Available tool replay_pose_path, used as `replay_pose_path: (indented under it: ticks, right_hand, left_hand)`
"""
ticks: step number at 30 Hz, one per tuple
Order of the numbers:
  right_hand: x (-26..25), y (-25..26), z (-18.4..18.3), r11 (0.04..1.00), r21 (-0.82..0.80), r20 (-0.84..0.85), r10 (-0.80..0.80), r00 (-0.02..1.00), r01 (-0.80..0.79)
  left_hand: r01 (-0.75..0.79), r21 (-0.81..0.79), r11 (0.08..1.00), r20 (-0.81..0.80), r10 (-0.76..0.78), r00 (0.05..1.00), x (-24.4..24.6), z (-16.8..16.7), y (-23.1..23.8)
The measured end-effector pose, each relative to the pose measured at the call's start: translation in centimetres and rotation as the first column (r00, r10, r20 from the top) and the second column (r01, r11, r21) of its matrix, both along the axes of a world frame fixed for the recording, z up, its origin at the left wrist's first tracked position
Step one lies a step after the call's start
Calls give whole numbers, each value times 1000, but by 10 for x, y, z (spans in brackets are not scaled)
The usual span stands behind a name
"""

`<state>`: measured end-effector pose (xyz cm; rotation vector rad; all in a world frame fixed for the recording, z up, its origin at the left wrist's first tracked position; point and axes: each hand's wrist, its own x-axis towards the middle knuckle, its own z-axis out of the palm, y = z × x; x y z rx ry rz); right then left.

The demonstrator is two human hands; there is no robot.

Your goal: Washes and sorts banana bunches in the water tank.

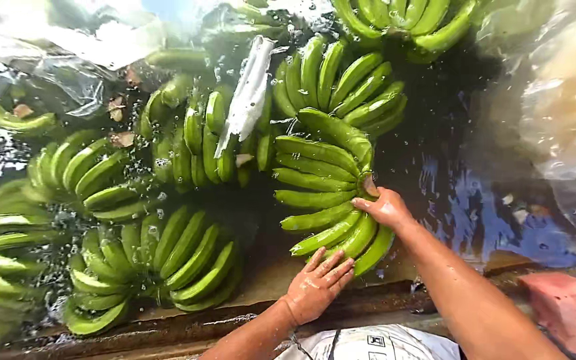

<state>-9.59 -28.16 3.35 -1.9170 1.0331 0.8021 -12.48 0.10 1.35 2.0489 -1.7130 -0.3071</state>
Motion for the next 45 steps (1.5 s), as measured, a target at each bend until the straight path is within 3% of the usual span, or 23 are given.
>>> replay_pose_path:
  ticks: [3,6,8,10,14,16,18,21,24,27,31,33,34,36,38,39,41,43,45]
  right_hand:
    - [-5,5,-9,993,22,30,-116,993,115]
    - [-9,18,-16,968,54,57,-247,967,244]
    - [-12,34,-19,930,102,83,-361,929,353]
    - [-16,55,-18,885,172,83,-451,889,433]
    - [-18,90,-8,794,315,36,-558,829,520]
    - [-17,100,-3,755,358,16,-594,804,550]
    - [-20,103,1,713,379,-27,-629,777,590]
    - [-23,101,0,637,423,-77,-683,726,644]
    - [-27,95,-2,600,444,-94,-707,701,666]
    - [-30,93,-1,590,438,-78,-727,683,678]
    - [-35,98,-1,596,451,-42,-729,683,664]
    - [-41,100,2,650,476,-36,-658,752,592]
    - [-46,99,5,698,491,-40,-580,814,521]
    - [-56,93,19,778,533,-42,-368,929,332]
    - [-70,76,36,823,552,40,-187,982,134]
    - [-81,64,44,852,519,115,-147,983,67]
    - [-110,31,58,931,362,262,-144,954,41]
    - [-142,-6,66,991,82,363,-126,923,103]
    - [-177,-46,79,946,-294,323,-32,946,133]
  left_hand:
    - [-127,-52,991,11,128,992,3,0,42]
    - [-394,-85,915,-97,386,917,-6,1,68]
    - [-585,-36,810,-249,559,791,-16,6,66]
    - [-745,50,666,-423,690,588,-23,13,48]
    - [-917,148,371,-486,835,260,-6,9,32]
    - [-934,179,308,-563,811,160,6,10,40]
    - [-929,130,348,-623,757,197,15,12,50]
    - [-922,17,386,-560,768,311,25,12,43]
    - [-957,-4,291,-469,844,259,36,13,20]
    - [-958,172,227,-497,860,115,55,23,9]
    - [-867,430,252,-495,869,7,93,22,14]
    - [-840,518,160,-476,870,-127,113,16,15]
    - [-818,571,66,-480,836,-267,121,12,15]
    - [-759,630,-166,-530,622,-576,130,-3,17]
    - [-748,612,-258,-606,454,-653,129,-13,22]
    - [-760,599,-253,-626,444,-641,122,-12,24]
    - [-780,607,-151,-666,440,-603,100,-5,26]
    - [-766,638,-84,-669,432,-605,75,0,19]
    - [-704,710,-5,-652,372,-660,47,6,2]
